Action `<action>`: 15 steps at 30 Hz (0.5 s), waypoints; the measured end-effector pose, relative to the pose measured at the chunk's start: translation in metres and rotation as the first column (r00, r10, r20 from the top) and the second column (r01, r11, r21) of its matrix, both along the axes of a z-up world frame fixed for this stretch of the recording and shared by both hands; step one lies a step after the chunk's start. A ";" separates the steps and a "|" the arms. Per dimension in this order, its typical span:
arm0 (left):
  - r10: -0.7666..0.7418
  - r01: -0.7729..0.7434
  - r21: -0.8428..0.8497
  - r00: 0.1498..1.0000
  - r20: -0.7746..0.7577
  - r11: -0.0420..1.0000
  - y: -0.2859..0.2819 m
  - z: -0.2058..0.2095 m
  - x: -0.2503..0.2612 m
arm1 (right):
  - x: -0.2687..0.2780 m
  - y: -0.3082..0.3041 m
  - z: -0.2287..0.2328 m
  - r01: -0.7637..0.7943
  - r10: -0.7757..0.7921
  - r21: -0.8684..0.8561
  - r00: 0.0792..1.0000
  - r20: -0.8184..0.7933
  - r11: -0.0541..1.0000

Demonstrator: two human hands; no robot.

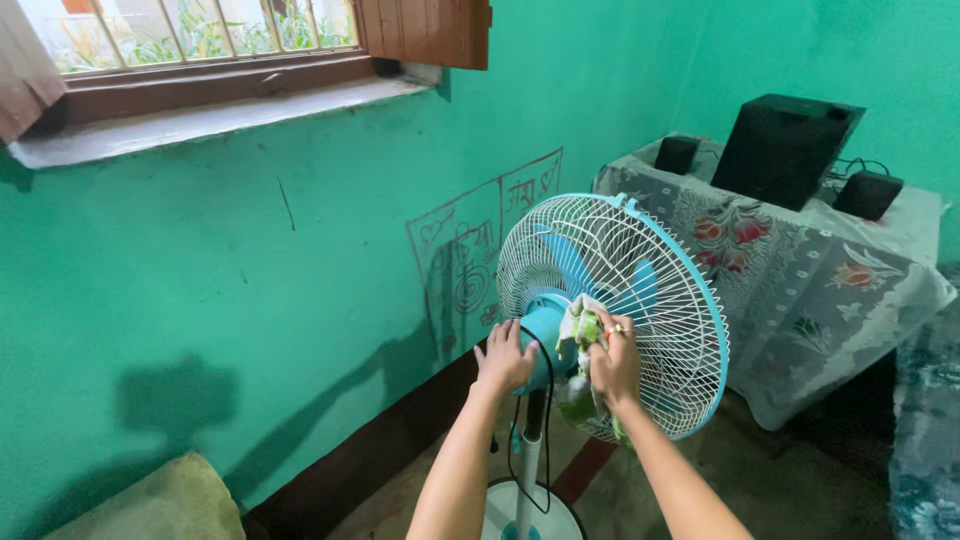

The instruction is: The person cleans a standing electric fan using a green cloth. They wipe the front grill, the motor housing, and the fan blades through the grill, then clean the power cord and plug.

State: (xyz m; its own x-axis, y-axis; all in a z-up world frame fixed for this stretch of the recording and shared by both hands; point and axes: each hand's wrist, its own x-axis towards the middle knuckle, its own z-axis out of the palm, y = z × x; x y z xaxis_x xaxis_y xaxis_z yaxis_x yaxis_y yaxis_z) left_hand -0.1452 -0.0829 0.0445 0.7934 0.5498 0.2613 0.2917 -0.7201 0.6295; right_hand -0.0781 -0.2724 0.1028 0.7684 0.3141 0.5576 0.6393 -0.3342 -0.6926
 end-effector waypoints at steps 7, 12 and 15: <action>0.140 -0.134 0.067 0.986 -0.089 0.989 0.013 0.008 0.011 | 0.016 0.046 -0.002 -0.004 0.027 -0.075 0.954 0.298 0.997; 0.160 -0.189 0.189 0.975 0.155 0.964 0.008 -0.005 0.014 | 0.015 0.083 -0.025 0.025 0.161 -0.321 0.826 0.540 0.947; 0.188 -0.231 0.228 0.963 0.195 0.946 0.003 -0.004 0.011 | 0.009 0.079 -0.028 -0.033 0.156 -0.285 0.894 0.420 0.958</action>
